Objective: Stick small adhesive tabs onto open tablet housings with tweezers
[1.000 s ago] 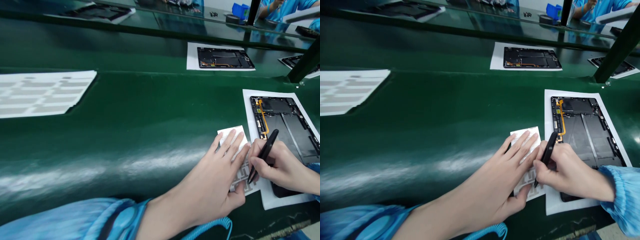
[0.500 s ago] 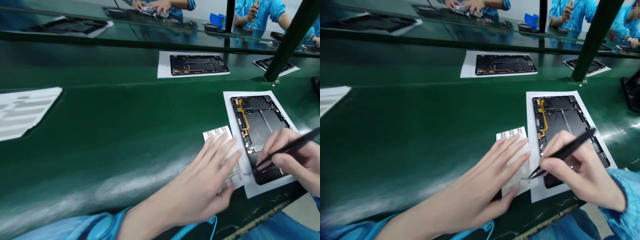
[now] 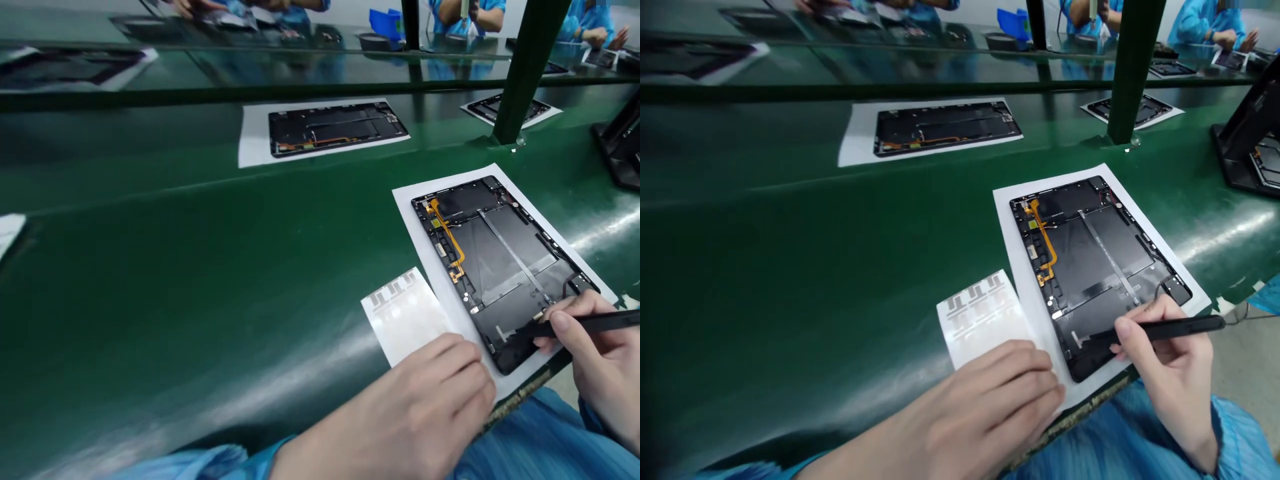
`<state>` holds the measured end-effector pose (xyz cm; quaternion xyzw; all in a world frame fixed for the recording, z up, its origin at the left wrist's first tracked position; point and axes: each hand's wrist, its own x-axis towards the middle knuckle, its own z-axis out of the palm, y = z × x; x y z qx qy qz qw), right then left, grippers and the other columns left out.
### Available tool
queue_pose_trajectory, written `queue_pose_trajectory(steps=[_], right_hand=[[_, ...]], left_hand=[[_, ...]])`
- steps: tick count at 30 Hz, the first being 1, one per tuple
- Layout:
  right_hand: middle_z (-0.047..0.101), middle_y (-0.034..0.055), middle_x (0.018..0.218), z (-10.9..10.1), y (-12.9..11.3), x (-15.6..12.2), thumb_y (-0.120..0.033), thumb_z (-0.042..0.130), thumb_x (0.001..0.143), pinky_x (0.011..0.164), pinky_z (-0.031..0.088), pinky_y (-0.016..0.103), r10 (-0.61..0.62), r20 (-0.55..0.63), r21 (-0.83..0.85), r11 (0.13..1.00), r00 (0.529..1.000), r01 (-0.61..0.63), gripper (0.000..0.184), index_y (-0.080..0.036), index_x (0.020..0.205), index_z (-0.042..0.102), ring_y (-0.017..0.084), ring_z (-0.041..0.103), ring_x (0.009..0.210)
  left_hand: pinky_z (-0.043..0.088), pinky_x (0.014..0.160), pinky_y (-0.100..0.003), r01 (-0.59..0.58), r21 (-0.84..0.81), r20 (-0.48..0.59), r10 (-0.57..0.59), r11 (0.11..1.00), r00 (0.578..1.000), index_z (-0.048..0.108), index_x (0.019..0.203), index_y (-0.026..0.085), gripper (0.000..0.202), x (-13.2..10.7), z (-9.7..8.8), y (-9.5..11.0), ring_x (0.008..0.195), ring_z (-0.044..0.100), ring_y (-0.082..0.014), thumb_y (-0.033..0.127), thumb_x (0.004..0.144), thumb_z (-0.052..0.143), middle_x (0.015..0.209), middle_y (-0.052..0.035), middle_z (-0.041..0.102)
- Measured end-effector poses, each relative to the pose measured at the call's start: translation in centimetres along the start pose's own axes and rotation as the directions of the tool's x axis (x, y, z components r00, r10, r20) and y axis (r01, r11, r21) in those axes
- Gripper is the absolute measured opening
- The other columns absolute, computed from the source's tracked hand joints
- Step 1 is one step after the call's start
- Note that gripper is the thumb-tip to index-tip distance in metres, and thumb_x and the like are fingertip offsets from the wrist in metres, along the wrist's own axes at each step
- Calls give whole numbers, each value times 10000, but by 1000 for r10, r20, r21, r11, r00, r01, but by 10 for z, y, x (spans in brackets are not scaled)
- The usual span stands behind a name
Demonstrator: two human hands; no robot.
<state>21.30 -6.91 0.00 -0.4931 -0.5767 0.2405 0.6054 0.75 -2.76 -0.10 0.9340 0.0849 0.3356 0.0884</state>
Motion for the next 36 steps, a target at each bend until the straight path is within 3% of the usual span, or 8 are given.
queue_pose_trajectory(steps=[5, 15, 26, 32, 36], right_hand=[[590, -17, 670, 12, -6, -13, -234, 674, 873, 469, 450, 167, 150, -109, 36, 989, 983, -147, 174, -203, 734, 574, 80, 525, 513], [581, -11, 641, 13, 0, -13, -156, 630, 881, 479, 436, 207, -23, -54, -92, 996, 998, 18, 193, -201, 705, 566, 102, 512, 513], [552, -20, 610, 15, -2, -15, -176, 635, 880, 504, 446, 229, 2, -72, -99, 995, 997, -9, 204, -217, 692, 567, 121, 518, 545], [552, -21, 597, 16, -3, -13, -179, 636, 879, 499, 437, 224, 15, -78, -95, 995, 997, -22, 212, -213, 684, 561, 117, 505, 533], [551, -26, 598, 17, -4, -13, -141, 629, 872, 504, 426, 216, -2, -66, -106, 994, 998, -5, 211, -210, 686, 558, 110, 507, 538]], left_hand=[[524, 769, -344, 47, 17, -59, -46, 999, 997, 665, 888, 29, 269, 3, -2, -3, 834, 584, -220, 151, 991, 449, 814, -114, 666], [518, 816, -345, 64, 14, -19, -64, 998, 998, 676, 881, 24, 261, 6, 2, -3, 850, 578, -214, 103, 975, 445, 826, -105, 664], [527, 797, -341, 89, -1, -12, -89, 996, 996, 675, 874, 40, 275, 5, -3, -2, 839, 591, -208, 84, 977, 423, 815, -99, 671], [520, 717, -311, 19, 57, -196, -7, 998, 981, 638, 895, 60, 240, 3, 6, -5, 779, 581, -193, 110, 981, 419, 779, -79, 655], [523, 735, -313, 75, 35, -75, -72, 997, 995, 640, 941, 59, 222, 6, 5, -5, 801, 574, -187, 90, 980, 424, 838, -79, 669]])
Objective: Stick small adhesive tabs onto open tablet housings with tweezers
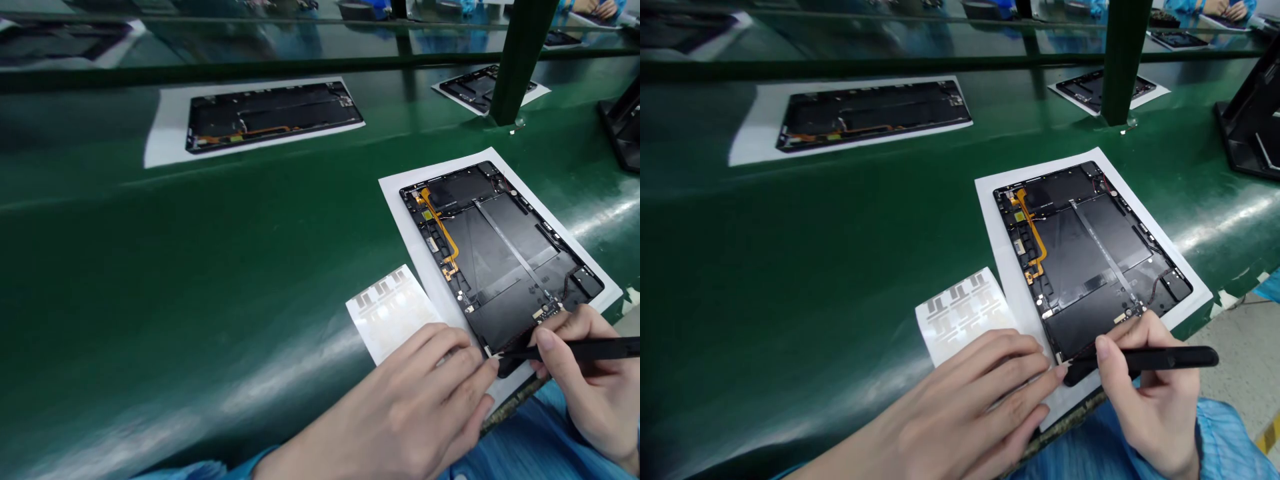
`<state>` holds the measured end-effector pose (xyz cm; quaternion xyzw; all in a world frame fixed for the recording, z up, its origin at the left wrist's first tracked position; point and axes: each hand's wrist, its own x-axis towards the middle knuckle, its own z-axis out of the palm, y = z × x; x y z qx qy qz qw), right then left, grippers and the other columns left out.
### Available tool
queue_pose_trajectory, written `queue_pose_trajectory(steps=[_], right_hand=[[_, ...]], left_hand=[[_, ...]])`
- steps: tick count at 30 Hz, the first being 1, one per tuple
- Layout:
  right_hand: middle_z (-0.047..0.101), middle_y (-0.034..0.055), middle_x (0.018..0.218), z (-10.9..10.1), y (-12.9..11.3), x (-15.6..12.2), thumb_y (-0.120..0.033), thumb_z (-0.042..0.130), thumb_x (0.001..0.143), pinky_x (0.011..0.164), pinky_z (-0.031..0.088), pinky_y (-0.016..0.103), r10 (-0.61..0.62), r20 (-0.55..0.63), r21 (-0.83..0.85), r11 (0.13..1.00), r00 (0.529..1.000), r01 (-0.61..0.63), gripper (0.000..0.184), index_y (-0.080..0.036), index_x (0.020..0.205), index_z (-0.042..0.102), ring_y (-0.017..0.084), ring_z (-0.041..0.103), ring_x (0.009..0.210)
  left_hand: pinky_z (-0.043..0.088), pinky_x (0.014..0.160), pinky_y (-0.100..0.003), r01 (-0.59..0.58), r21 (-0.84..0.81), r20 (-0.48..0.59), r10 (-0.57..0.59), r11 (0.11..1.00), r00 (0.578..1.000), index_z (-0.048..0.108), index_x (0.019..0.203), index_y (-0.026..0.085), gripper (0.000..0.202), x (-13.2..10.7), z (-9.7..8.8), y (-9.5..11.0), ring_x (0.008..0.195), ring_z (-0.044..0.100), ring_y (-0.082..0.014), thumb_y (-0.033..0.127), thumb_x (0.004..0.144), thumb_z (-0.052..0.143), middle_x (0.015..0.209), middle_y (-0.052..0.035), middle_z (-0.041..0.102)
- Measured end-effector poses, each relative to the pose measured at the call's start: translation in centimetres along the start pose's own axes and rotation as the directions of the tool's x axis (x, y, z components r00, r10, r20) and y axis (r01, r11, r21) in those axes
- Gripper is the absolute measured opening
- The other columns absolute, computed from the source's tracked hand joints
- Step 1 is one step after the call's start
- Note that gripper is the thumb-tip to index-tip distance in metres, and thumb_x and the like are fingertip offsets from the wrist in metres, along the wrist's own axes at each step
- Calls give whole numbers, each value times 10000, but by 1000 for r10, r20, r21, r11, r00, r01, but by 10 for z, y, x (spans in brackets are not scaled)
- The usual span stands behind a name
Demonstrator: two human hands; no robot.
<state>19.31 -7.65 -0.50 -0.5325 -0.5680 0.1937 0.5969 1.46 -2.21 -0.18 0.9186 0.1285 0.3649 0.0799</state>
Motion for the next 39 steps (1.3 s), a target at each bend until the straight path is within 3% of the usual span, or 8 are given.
queue_pose_trajectory(steps=[5, 10, 20, 29, 35, 39], right_hand=[[543, -21, 614, -1, -5, 0, -155, 622, 874, 523, 425, 242, 24, 25, -4, 1000, 999, -24, 208, -214, 686, 556, 122, 502, 560], [559, -10, 674, -3, -8, 2, -177, 626, 881, 530, 429, 269, 40, 53, -9, 999, 998, -39, 158, -240, 741, 589, 141, 530, 598], [570, -11, 722, 5, -16, -2, -231, 646, 885, 557, 439, 239, 144, 69, 8, 989, 987, -145, 127, -240, 766, 601, 125, 488, 596], [568, -31, 721, 3, -13, 1, -222, 615, 904, 553, 418, 205, 101, 122, -20, 995, 987, -99, 139, -247, 773, 579, 106, 494, 612], [537, -41, 661, 2, -10, 1, -172, 592, 907, 497, 367, 217, 57, 68, 26, 998, 996, -59, 206, -210, 713, 533, 83, 476, 541], [473, -49, 591, 1, -8, 1, -194, 614, 891, 485, 351, 219, 86, 78, 20, 996, 993, -88, 227, -215, 683, 524, 91, 415, 519]], left_hand=[[520, 701, -317, -16, 7, -30, 16, 1000, 999, 637, 937, 69, 251, -1, 1, 0, 764, 564, -183, 94, 985, 393, 805, -76, 652], [514, 747, -315, 64, 1, 93, -64, 998, 994, 641, 964, 64, 230, -1, -3, 3, 829, 567, -195, 87, 981, 413, 831, -76, 655], [508, 758, -329, 65, -8, 92, -64, 998, 994, 655, 965, 65, 272, -1, -3, 4, 832, 563, -204, 105, 992, 387, 842, -72, 661], [511, 750, -323, 84, -9, 118, -83, 996, 990, 653, 968, 69, 210, 1, -5, 4, 815, 560, -201, 105, 973, 446, 808, -65, 645], [495, 759, -308, 22, 8, -85, -21, 1000, 996, 641, 936, 55, 217, -5, -1, -2, 837, 506, -203, 69, 940, 424, 835, -87, 606], [489, 826, -339, 39, 38, -68, -36, 999, 997, 634, 1008, 56, 226, -8, -1, -4, 946, 479, -235, 81, 946, 418, 971, -123, 585]])
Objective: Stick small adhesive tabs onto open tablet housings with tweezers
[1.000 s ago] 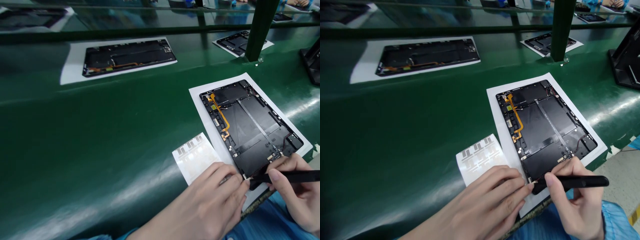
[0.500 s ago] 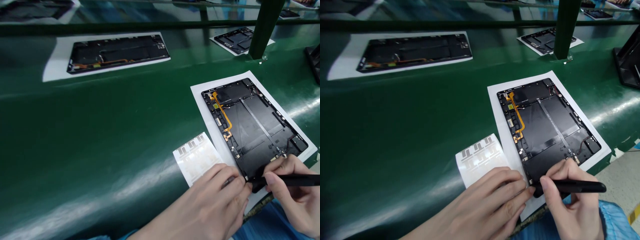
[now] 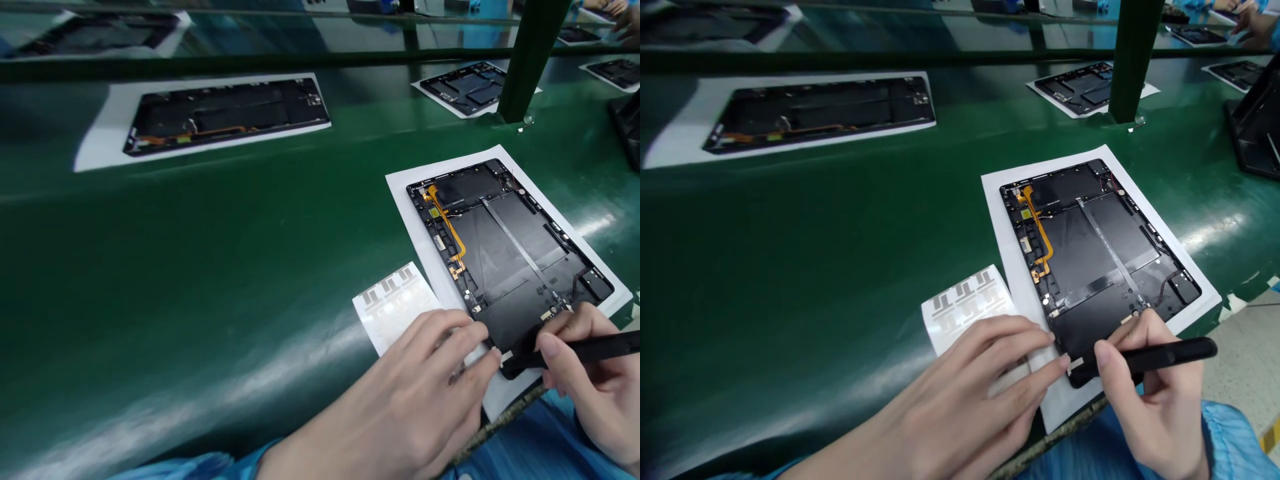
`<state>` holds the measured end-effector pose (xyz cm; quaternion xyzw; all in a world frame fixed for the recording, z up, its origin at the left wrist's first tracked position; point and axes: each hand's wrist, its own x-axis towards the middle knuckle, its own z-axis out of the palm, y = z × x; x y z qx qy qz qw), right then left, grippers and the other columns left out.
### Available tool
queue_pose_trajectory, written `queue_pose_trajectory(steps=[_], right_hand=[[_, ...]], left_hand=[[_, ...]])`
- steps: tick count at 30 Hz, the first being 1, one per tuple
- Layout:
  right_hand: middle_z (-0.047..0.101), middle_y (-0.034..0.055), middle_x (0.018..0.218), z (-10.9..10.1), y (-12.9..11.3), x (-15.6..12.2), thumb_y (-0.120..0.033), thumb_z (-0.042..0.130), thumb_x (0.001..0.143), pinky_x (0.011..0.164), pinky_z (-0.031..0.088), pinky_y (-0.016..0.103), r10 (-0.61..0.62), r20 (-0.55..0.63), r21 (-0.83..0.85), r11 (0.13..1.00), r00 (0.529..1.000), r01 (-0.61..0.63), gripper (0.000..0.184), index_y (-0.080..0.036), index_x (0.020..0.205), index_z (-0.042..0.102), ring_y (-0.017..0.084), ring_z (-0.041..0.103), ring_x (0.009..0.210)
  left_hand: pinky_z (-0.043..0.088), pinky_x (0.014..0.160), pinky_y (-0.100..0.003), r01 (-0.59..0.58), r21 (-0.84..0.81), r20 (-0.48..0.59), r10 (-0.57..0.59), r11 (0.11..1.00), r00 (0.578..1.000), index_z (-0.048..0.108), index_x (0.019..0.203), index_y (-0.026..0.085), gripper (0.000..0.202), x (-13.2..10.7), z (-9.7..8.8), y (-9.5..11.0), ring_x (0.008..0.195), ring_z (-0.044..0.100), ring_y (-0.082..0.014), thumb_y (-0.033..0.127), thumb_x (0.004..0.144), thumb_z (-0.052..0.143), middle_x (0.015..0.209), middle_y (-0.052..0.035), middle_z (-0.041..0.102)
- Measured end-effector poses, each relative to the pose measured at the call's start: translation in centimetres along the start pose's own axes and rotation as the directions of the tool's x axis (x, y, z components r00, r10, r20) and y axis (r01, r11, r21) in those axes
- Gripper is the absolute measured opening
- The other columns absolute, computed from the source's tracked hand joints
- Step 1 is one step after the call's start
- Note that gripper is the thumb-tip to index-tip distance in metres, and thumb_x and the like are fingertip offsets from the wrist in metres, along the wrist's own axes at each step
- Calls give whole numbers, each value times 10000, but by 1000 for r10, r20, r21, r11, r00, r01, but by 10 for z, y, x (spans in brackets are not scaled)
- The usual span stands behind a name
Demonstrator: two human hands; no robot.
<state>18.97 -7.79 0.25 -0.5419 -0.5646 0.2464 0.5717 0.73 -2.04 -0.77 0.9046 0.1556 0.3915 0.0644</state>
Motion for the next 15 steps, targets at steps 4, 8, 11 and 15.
queue_pose_trajectory(steps=[4, 8, 11, 15], right_hand=[[459, -43, 573, 0, 3, 3, -187, 624, 886, 451, 332, 217, -66, 18, -37, 997, 998, 67, 233, -210, 673, 533, 91, 411, 504], [473, -27, 587, 2, 2, 0, -173, 629, 881, 452, 364, 212, -72, -6, -59, 996, 997, 71, 234, -202, 666, 540, 98, 448, 525], [516, -17, 618, 0, 3, -4, -173, 625, 882, 442, 374, 221, -93, -10, -74, 993, 996, 92, 216, -214, 688, 538, 108, 483, 535], [622, -16, 680, -11, 13, -3, -100, 649, 847, 494, 454, 230, -309, 137, -184, 926, 941, 330, 166, -224, 776, 564, 119, 600, 563]], left_hand=[[483, 867, -366, 5, 18, 15, -5, 1000, 1000, 637, 1024, 81, 243, 0, 0, -1, 1016, 467, -253, 95, 962, 402, 1037, -127, 570], [476, 901, -404, 15, 50, 29, -17, 999, 999, 645, 1005, 99, 246, 1, 0, -1, 1050, 457, -272, 112, 967, 402, 1041, -126, 567], [476, 907, -408, 9, 57, 33, -11, 998, 999, 640, 1015, 96, 263, 0, 0, -1, 1065, 457, -276, 113, 971, 381, 1034, -123, 565], [470, 921, -398, -4, 64, 38, 1, 998, 999, 635, 996, 92, 275, 1, 0, 1, 1089, 453, -278, 110, 973, 361, 1023, -117, 560]])
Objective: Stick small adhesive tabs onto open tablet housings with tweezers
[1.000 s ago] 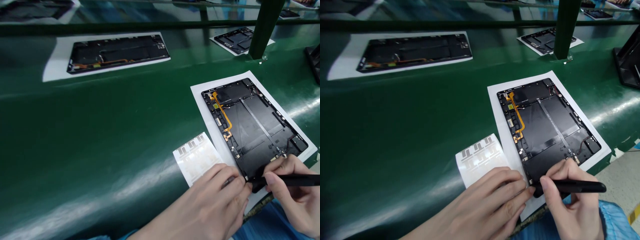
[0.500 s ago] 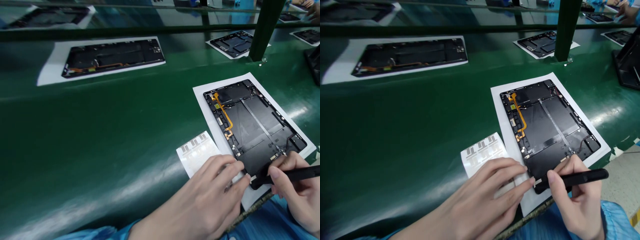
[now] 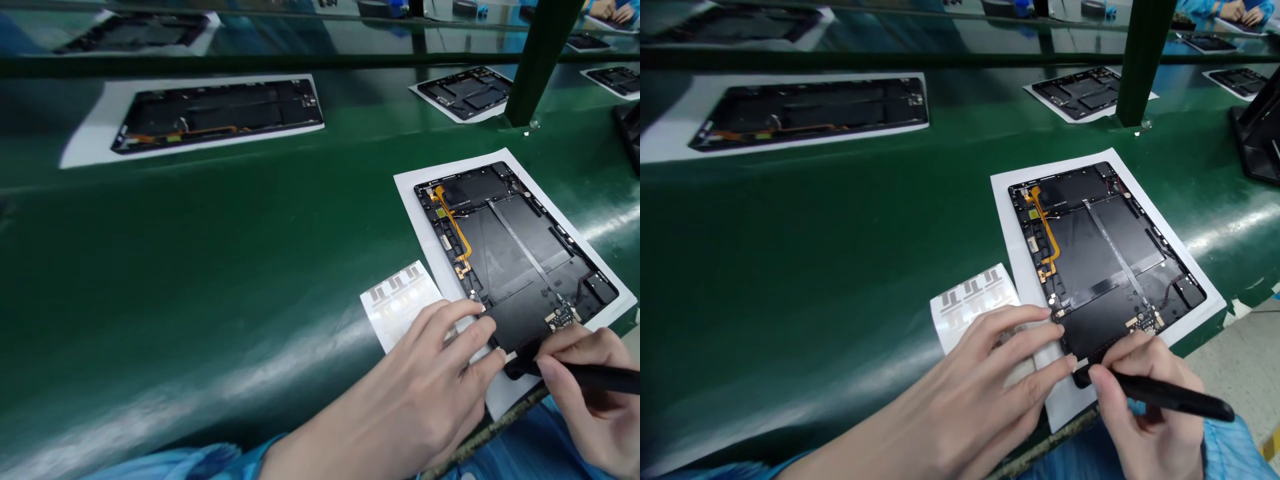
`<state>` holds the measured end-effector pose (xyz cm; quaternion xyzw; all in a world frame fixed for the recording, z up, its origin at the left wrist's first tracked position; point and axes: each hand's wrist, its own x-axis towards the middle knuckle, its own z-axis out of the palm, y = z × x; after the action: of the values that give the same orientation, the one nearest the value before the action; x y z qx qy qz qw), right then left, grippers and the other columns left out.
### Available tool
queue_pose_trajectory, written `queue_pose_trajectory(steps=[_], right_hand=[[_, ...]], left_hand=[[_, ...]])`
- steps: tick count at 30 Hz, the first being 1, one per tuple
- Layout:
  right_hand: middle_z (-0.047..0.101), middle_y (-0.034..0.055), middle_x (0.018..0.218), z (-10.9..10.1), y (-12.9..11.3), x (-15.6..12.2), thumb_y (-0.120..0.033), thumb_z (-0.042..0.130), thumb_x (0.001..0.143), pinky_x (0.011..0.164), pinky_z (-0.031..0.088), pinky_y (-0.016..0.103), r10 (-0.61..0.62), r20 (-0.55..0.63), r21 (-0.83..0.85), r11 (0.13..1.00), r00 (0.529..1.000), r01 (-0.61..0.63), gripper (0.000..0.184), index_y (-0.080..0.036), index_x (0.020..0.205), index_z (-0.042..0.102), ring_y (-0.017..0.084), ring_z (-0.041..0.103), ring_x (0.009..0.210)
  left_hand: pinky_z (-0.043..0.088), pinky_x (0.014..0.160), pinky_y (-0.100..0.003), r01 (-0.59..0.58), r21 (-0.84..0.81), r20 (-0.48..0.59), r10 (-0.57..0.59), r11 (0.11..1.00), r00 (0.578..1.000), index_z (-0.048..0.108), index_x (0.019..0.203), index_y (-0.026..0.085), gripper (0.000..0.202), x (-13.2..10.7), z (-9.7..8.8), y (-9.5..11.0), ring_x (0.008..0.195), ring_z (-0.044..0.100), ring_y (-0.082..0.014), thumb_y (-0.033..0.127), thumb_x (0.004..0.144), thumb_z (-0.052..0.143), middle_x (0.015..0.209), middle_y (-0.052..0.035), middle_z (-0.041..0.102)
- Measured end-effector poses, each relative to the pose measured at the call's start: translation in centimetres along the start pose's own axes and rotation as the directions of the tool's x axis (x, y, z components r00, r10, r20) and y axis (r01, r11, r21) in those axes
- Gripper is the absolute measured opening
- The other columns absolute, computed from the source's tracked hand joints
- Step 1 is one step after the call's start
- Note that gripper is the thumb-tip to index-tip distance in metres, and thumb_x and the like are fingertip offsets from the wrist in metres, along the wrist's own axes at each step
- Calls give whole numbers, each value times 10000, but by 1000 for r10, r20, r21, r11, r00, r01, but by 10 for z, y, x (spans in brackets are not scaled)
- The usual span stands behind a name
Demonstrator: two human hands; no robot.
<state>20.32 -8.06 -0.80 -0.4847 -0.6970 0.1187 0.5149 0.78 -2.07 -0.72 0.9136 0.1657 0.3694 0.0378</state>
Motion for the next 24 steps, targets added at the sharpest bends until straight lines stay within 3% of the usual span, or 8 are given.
queue_pose_trajectory(steps=[3, 6, 9, 15, 19, 24], right_hand=[[649, -9, 706, -4, 6, -2, -80, 655, 837, 537, 494, 237, -91, 65, -40, 995, 994, 94, 166, -225, 816, 577, 138, 652, 606], [635, 7, 706, -1, 3, -7, -148, 658, 857, 443, 432, 235, 3, -11, -23, 1000, 1000, -3, 124, -234, 799, 589, 155, 646, 638], [621, 15, 710, 3, -3, -8, -178, 663, 863, 444, 414, 240, 107, -83, 28, 994, 991, -105, 122, -233, 782, 590, 159, 616, 648], [632, 9, 794, -13, 2, 12, -204, 570, 935, 620, 526, 176, 50, 170, 155, 985, 984, -77, 50, -231, 893, 575, 130, 625, 743], [635, -3, 847, -19, 7, 22, -235, 556, 946, 634, 530, 158, 36, 269, 160, 984, 962, -82, 8, -239, 940, 553, 104, 611, 702], [626, -6, 854, -17, 6, 21, -189, 565, 926, 647, 523, 189, 41, 262, 114, 991, 964, -73, 61, -241, 948, 543, 114, 615, 711]], left_hand=[[469, 920, -404, -9, -1, 5, 9, 1000, 1000, 638, 969, 91, 277, 0, 0, 0, 1092, 452, -285, 114, 970, 362, 1019, -120, 563], [474, 908, -413, -8, -18, -4, 8, 1000, 1000, 641, 962, 84, 278, 1, 1, -1, 1077, 464, -290, 102, 961, 364, 995, -127, 573], [479, 901, -418, -8, -48, -9, 7, 999, 1000, 647, 951, 78, 281, 2, 0, -2, 1057, 488, -293, 100, 960, 366, 970, -128, 598], [481, 939, -373, -66, -96, 75, 74, 993, 994, 662, 969, 36, 274, 6, -7, -1, 975, 583, -261, 73, 954, 391, 920, -111, 669], [476, 955, -386, -71, -95, 77, 79, 993, 994, 668, 974, 40, 251, 5, -9, -1, 1006, 603, -279, 80, 948, 421, 913, -108, 683], [487, 945, -386, -62, -81, 81, 68, 995, 994, 671, 972, 62, 253, 2, -6, -2, 1006, 619, -268, 90, 952, 420, 909, -100, 694]])
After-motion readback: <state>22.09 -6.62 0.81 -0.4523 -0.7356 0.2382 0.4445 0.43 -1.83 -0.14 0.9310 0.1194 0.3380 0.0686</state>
